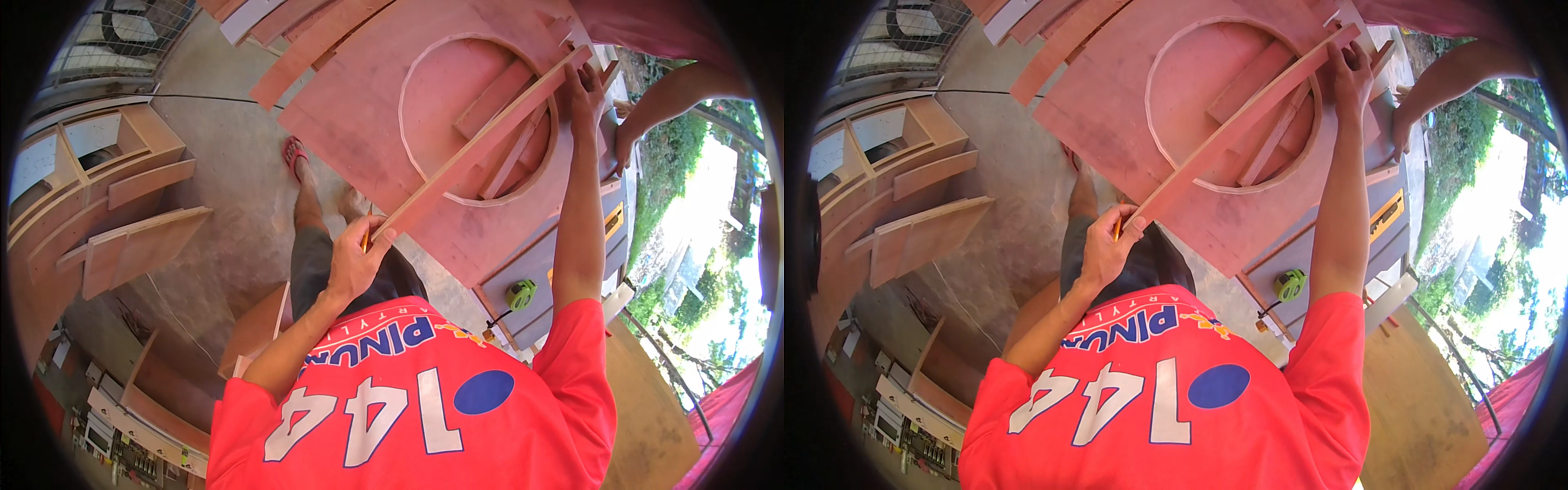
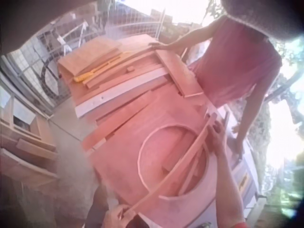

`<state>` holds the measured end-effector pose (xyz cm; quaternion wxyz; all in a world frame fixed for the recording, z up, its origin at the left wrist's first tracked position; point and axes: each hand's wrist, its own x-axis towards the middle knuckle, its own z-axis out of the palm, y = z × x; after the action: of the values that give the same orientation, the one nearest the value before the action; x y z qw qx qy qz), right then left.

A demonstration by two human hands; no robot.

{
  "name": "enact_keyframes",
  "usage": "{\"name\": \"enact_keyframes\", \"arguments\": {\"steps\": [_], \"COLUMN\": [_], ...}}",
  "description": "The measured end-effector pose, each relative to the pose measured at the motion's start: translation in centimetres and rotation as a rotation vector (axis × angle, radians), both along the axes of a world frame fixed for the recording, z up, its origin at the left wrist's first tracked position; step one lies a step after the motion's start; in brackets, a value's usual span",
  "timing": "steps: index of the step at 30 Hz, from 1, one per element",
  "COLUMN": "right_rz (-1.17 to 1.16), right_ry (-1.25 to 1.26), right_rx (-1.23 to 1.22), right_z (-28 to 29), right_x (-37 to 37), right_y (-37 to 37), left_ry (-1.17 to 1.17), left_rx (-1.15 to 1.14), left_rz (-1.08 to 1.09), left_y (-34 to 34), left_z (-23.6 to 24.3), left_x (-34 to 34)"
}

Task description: The person measures and marks a reddish-brown wooden board using a pencil and tape measure on a table saw. The person also handles a wooden piece with a circular cutout, placing it on the board and adjusting its position.

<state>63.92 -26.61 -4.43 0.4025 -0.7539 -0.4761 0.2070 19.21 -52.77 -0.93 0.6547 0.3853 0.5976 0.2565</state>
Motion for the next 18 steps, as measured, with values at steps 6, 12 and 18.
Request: {"name": "enact_keyframes", "arguments": {"steps": [6, 12, 18], "right_rz": [-0.003, 0.054, 0.020], "right_ry": [-0.005, 0.104, 0.113], "right_rx": [0.024, 0.066, 0.096], "right_z": [0.1, -0.5, 0.2], "right_x": [-0.1, 0.1, -0.9], "right_y": [0.4, 0.8, 0.5], "left_ry": [-0.022, 0.019, 0.033], "left_rx": [0.011, 0.070, 0.012], "left_rz": [0.020, 0.008, -0.021], "left_y": [0.4, 0.3, 0.6], "left_z": [-0.7, -1.1, -0.5], "left_x": [0.2, 0.3, 0.3]}}
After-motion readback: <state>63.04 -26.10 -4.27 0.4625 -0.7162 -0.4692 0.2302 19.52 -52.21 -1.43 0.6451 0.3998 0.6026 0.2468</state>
